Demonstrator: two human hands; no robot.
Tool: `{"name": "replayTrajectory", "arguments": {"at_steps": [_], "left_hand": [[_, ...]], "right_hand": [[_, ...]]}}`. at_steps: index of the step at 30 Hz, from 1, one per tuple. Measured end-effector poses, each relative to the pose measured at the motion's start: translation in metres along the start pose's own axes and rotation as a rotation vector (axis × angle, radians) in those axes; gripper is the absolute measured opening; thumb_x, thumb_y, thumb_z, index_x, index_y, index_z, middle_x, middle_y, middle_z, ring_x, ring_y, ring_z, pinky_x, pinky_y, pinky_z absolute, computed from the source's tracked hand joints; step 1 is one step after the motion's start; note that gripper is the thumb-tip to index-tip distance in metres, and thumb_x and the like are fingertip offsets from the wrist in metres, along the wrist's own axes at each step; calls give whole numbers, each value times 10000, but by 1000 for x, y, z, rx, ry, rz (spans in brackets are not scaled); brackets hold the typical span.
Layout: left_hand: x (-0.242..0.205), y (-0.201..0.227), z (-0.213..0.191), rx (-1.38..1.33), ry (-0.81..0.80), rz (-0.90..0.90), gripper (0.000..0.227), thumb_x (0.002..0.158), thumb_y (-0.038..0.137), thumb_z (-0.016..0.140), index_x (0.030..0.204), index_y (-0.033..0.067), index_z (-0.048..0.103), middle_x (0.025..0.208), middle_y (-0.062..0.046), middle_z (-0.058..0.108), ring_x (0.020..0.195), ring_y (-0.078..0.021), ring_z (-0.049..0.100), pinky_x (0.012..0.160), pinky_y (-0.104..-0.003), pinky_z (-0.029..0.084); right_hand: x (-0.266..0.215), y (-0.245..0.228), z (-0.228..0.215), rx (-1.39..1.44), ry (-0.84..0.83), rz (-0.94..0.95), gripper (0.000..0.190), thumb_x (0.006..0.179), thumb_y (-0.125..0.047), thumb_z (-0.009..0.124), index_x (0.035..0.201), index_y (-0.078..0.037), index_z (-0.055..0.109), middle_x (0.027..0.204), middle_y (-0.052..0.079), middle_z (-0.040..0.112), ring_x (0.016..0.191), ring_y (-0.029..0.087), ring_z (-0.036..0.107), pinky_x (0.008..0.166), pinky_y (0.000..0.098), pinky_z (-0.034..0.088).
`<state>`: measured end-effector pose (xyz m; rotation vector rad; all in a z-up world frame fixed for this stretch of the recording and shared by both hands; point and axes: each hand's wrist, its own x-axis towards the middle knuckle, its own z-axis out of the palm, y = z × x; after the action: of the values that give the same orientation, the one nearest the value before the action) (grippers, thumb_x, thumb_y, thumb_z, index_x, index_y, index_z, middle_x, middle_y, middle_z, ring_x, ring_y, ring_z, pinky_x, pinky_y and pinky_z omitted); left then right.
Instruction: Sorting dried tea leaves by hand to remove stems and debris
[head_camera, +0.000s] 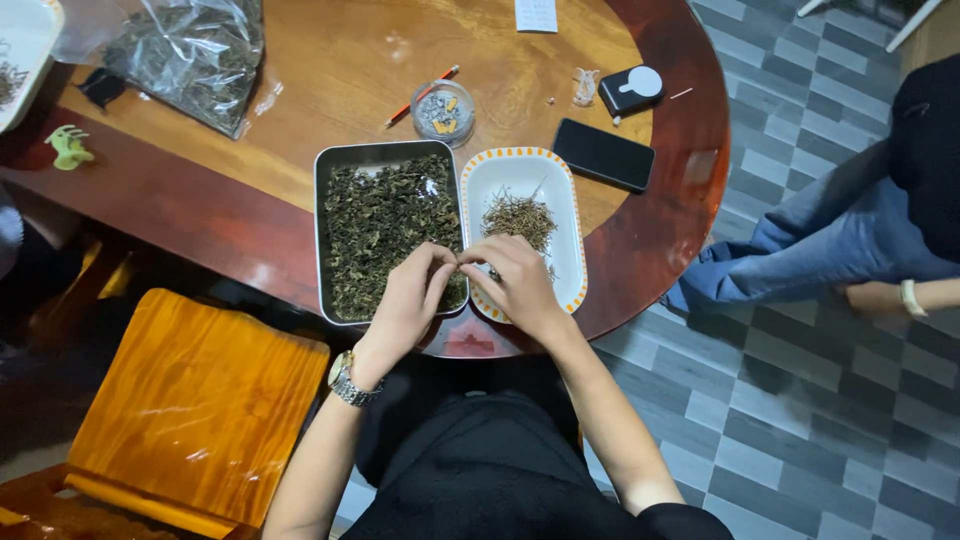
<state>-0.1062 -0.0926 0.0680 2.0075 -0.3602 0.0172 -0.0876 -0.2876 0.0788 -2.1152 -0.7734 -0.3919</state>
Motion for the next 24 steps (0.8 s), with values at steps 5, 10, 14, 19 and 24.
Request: {"name": "replayTrajectory", "arguments": {"at_steps": [5, 10, 14, 19, 24], "left_hand": [[-2, 5, -10, 19, 45, 24, 79, 1058, 120, 559, 1085, 99, 630, 956, -146, 710, 893, -345, 708, 821, -439, 556], [-11, 4, -26, 93, 99, 17, 73, 1065, 75, 539, 1104, 53, 596, 983, -198, 677, 931, -399, 696, 840, -473, 550], [-20, -5, -23, 86, 122, -31, 120, 1069, 85, 495, 1111, 15, 583, 1036, -189, 686, 969, -367, 679, 869, -447, 519], [-21, -25, -16, 98, 119, -105, 128, 1050, 98, 499, 1099, 39, 601, 1055, -115, 720, 969, -264, 688, 892, -375, 492], [-20, -70, -15, 268, 158, -43, 115, 1042, 109, 541, 1099, 35, 609, 1059, -156, 682, 976, -338, 652, 890, -425, 468]], "right_hand": [[10, 1, 4, -23, -54, -14, 80, 990, -217, 708, 1045, -162, 729, 954, 30, 740, 879, 232, 712, 808, 364, 538], [65, 29, -2, 101, -303, 177, 300, 1076, -267, 573, 1326, -127, 661, 977, 133, 740, 898, 309, 716, 897, 435, 540], [143, 85, 3, -258, -407, 194, 582, 1035, -232, 607, 1561, -140, 376, 999, 279, 690, 903, 528, 661, 789, 616, 499], [218, 132, 16, -562, -465, 302, 634, 951, -259, 597, 1533, -208, 352, 1036, 258, 668, 919, 493, 669, 712, 580, 519], [239, 114, 14, -515, -552, 399, 569, 919, -302, 675, 1413, -203, 409, 1038, 220, 714, 944, 395, 725, 694, 522, 548]]}}
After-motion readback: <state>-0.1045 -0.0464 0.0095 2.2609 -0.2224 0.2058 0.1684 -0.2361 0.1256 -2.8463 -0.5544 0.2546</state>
